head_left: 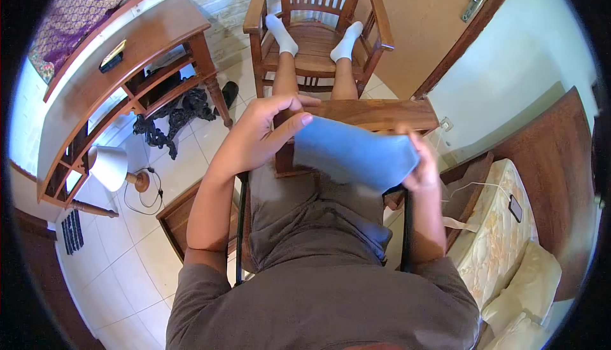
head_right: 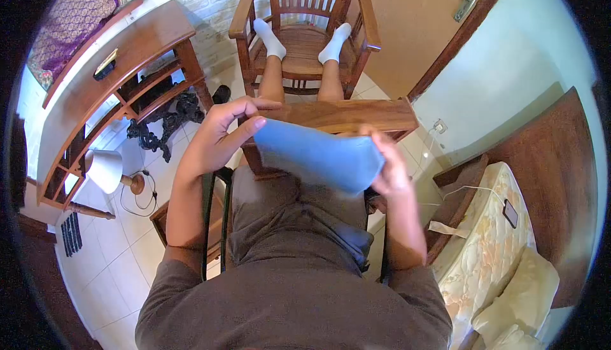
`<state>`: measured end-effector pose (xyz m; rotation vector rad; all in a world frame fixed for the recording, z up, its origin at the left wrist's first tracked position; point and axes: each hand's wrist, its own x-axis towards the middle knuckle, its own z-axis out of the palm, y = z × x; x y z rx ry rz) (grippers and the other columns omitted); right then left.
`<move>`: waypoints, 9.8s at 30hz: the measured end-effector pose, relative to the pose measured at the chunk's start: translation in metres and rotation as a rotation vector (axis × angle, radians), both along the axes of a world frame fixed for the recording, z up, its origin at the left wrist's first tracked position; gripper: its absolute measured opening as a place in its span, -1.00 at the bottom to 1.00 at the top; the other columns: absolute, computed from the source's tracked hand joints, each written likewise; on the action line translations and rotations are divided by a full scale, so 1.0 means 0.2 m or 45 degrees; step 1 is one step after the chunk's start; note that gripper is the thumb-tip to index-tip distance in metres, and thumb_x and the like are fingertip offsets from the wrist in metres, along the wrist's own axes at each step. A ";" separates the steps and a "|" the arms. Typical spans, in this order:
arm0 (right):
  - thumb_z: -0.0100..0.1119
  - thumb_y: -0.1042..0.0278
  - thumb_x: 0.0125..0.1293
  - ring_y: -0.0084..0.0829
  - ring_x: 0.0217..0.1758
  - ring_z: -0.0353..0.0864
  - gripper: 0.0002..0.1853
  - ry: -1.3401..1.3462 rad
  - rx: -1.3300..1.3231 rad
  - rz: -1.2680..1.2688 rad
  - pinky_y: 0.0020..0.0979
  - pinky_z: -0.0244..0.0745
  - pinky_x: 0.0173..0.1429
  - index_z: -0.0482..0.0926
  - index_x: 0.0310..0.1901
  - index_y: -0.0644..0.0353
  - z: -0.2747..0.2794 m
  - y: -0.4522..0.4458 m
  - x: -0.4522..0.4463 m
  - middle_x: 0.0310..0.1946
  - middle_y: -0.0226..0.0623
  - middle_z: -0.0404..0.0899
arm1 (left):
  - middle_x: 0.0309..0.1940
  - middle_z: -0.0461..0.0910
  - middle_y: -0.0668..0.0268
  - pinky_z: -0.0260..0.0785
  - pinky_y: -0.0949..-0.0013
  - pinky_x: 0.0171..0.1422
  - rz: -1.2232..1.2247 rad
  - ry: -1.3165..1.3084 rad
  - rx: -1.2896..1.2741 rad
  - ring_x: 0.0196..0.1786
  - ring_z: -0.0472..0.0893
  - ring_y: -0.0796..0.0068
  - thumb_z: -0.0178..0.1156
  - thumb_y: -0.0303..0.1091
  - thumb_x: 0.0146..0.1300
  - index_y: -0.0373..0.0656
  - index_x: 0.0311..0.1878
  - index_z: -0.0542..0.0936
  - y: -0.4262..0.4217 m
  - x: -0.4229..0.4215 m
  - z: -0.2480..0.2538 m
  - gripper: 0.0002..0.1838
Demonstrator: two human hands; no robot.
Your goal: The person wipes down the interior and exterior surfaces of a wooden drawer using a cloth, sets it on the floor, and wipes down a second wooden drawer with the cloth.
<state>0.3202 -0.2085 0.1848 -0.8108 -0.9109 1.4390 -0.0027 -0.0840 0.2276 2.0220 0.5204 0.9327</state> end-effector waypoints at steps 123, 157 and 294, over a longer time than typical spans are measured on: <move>0.30 -0.18 0.45 -0.03 0.45 0.62 -0.38 -2.300 1.154 -0.729 0.00 0.44 0.55 0.67 0.31 0.17 -0.04 0.36 0.06 0.33 -0.02 0.67 | -0.21 0.74 0.04 0.59 0.15 0.04 0.379 0.829 0.118 -0.13 0.74 0.09 0.80 -0.22 -0.29 -0.35 -0.14 0.68 0.14 -0.06 -0.02 -0.34; 0.76 -0.50 -0.45 0.09 0.05 0.75 0.21 -1.904 1.434 -0.683 -0.02 0.58 0.26 0.62 0.16 0.34 0.57 0.15 -0.45 0.02 0.02 0.71 | 0.34 0.60 0.02 0.53 0.06 0.40 0.226 0.129 0.478 0.32 0.63 0.01 0.78 -0.37 -0.28 -0.11 0.59 0.41 -0.21 -0.14 0.21 0.22; 0.29 -0.59 0.25 0.04 0.32 0.63 -0.08 -1.974 1.603 -0.861 0.03 0.41 0.41 0.64 0.25 0.20 0.13 0.47 -0.56 0.28 -0.06 0.65 | -0.01 0.69 0.32 0.65 0.26 0.05 0.385 0.061 0.248 -0.02 0.69 0.45 0.72 -0.40 -0.36 -0.03 0.36 0.59 0.07 -0.24 0.11 0.00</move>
